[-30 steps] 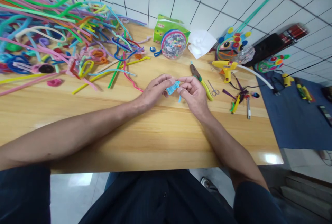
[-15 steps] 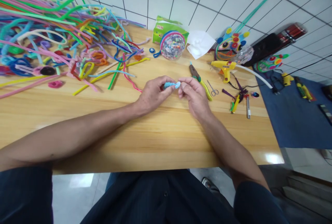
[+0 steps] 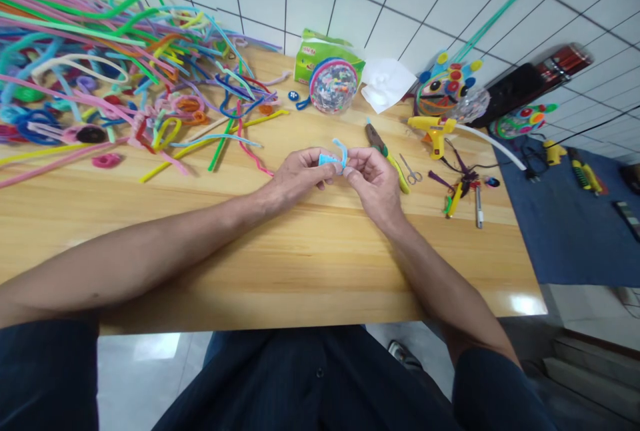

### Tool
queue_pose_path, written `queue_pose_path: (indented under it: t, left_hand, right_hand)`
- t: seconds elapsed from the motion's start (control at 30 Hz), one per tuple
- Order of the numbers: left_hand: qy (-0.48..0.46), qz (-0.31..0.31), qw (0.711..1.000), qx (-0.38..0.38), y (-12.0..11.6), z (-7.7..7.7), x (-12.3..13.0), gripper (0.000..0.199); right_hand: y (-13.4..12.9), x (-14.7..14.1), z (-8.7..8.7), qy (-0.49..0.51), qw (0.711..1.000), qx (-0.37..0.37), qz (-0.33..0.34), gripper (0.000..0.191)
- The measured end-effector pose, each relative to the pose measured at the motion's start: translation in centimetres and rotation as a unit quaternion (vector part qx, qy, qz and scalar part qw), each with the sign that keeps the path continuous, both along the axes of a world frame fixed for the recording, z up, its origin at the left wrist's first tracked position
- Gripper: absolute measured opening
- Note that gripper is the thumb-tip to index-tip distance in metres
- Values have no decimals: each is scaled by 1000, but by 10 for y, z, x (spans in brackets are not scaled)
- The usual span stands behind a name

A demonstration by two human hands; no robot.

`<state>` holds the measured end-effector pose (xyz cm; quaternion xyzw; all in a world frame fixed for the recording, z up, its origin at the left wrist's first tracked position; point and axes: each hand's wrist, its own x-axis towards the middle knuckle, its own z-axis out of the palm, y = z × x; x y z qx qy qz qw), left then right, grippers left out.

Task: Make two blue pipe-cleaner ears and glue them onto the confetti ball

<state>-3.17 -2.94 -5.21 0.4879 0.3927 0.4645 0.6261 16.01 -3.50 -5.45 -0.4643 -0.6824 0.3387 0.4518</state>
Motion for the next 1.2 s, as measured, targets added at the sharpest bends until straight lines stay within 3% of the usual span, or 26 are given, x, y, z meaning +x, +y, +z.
queue_pose_path:
  t: [0.17,0.27,0.47,0.67,0.87,1.0,1.2]
  left_hand:
    - [49,-18,998,24,-2,2,-1,20]
    - [89,-29,994,56,-5,3,-1,29]
    - [136,-5,988,66,-6,2,0,22]
    - [83,47,995,10,-2,4,1,21]
    - [-37,48,995,-80,0,4,2,22]
    - [-124,33,983,-134,1,6,1,25]
    - [-172,13,972,-161,1,7,-1,22]
  right_hand:
    - [-4,0,9,-47,997,64,-4,23]
    - [-9,-2,18,-93,990,106,-21,11]
    - [-16,-4,21,-151,965,205,-59,6]
    - [-16,-3,14,-199,935,287,-64,11]
    - [-12,-2,9,-232,891,390,-27,20]
    - [-9,0,5,-257,870,420,-18,25]
    - [-6,4,1,-273,862,427,-5,28]
